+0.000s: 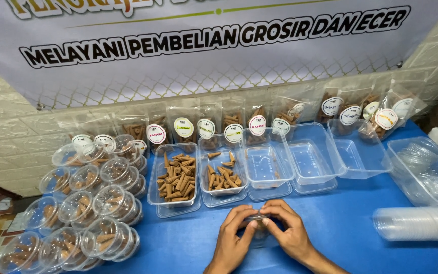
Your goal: The person places small brown incense sticks into clear plastic cups, then seals each cup with a lid. The process is repeated multiple times, and finished cups are stacked on the table.
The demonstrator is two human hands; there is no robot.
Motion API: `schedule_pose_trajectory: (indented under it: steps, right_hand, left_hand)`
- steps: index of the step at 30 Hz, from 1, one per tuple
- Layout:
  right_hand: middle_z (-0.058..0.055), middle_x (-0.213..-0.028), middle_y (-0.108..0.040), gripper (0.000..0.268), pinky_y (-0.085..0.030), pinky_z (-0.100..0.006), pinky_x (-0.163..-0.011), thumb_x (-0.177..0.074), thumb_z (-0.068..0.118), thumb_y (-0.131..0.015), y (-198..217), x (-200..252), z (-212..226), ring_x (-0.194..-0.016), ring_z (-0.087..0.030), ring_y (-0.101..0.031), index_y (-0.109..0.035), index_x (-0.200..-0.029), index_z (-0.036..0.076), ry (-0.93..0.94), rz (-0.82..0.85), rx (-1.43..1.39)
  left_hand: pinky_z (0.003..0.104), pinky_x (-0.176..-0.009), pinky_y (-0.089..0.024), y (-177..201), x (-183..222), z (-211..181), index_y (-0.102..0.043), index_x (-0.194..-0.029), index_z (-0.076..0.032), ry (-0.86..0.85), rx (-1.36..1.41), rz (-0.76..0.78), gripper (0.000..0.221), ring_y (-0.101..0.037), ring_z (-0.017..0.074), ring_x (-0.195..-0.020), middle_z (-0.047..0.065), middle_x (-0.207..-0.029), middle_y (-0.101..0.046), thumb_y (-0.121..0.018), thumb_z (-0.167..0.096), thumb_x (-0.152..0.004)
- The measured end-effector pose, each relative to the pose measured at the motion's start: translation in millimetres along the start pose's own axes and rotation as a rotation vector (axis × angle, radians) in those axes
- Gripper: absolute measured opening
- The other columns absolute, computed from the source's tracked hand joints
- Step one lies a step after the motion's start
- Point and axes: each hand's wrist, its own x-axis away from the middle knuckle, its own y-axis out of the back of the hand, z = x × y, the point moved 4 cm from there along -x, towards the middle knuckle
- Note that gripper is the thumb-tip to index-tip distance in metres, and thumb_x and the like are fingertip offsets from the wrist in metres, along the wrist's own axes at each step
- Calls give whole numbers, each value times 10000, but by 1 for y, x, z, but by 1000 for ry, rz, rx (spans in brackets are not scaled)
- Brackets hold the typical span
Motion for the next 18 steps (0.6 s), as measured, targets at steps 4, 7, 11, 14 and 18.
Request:
schedule_pose_trajectory:
  steps: [4,7,11,14,18]
  right_hand:
    - [-96,-1137,-687,245,-550,-269,-871,-927,128,-639,1,2,-9,-1038,-185,-695,-757,-1132,63,-40,5,-34]
    - [-116,-1188,-694,265,-522,-303,-977,-943,164,-631,1,1,-9,-1154,-226,-676,-747,-1148,43,-34,15,-67]
    - [-112,-1158,-709,223,-510,-321,-996,-944,175,-638,1,1,-10,-1129,-227,-693,-764,-1092,65,-9,11,-55]
    - [-101,-1122,-718,205,-513,-311,-968,-933,160,-640,2,1,-8,-1092,-214,-700,-773,-1063,74,-15,-2,-34]
    - [-99,-1089,-718,201,-531,-298,-939,-938,151,-643,2,1,-9,-1053,-205,-711,-782,-1060,72,-12,-12,-6]
  left_hand:
    - [330,-951,-605,2,-1,1,-724,-1194,-81,38,22,2,338,-686,240,-1203,122,-1278,-674,-594,-325,-1001]
    - [332,-971,-581,2,-1,-2,-722,-1173,-71,-11,21,-7,284,-679,242,-1204,120,-1244,-697,-595,-262,-1006]
    - [321,-935,-601,1,-1,-1,-728,-1184,-75,43,39,16,307,-707,226,-1169,105,-1246,-719,-598,-283,-1000]
    - [320,-946,-587,1,-2,-1,-736,-1185,-85,52,24,26,307,-715,225,-1169,101,-1241,-740,-599,-284,-996]
    - [331,-965,-572,1,-2,-1,-739,-1175,-112,37,-8,19,266,-705,241,-1217,123,-1303,-725,-603,-241,-986]
